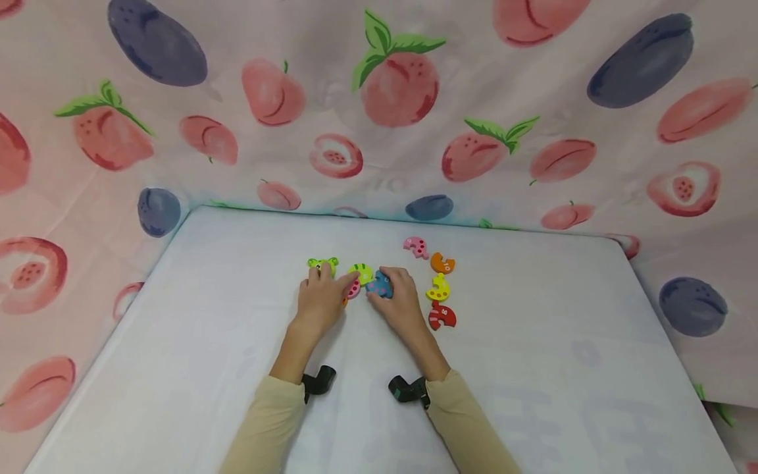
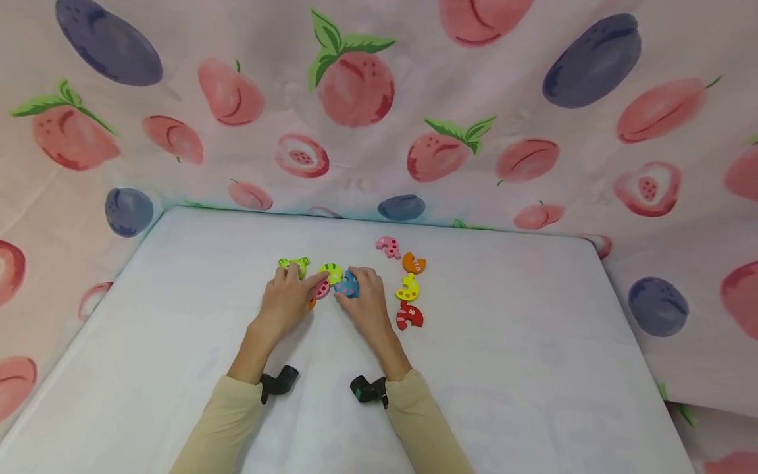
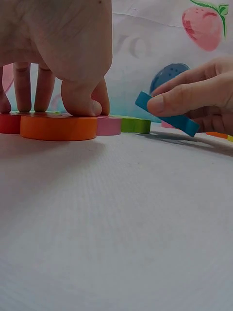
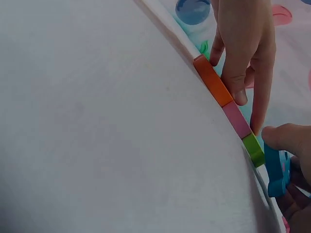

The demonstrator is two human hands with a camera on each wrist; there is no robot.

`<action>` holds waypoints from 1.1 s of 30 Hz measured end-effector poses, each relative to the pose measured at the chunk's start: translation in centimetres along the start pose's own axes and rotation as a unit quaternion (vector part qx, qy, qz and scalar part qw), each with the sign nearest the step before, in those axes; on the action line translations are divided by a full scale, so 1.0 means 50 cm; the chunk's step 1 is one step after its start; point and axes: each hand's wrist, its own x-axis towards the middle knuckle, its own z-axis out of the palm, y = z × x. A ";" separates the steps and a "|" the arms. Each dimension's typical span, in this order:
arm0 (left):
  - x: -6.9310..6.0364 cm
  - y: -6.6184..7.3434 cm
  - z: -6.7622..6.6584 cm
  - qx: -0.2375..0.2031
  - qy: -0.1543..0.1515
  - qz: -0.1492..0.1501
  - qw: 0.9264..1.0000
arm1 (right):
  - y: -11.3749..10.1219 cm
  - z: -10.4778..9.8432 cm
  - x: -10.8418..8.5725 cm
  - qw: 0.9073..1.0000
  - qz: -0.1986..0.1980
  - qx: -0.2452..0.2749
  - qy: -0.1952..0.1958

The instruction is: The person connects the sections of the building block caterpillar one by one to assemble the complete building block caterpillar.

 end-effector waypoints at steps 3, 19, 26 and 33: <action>0.001 0.001 0.001 0.001 0.001 -0.002 1.000 | 0.004 0.005 0.005 1.000 -0.010 -0.002 -0.011; 0.004 0.001 0.002 -0.004 0.013 -0.004 1.000 | 0.017 0.014 0.009 0.999 -0.015 -0.019 -0.021; 0.007 0.009 0.006 -0.008 0.036 -0.020 0.999 | 0.017 0.013 0.005 0.999 -0.031 -0.012 -0.011; 0.008 0.025 0.014 -0.032 0.054 -0.049 0.997 | 0.014 0.013 0.000 0.999 -0.031 -0.005 -0.011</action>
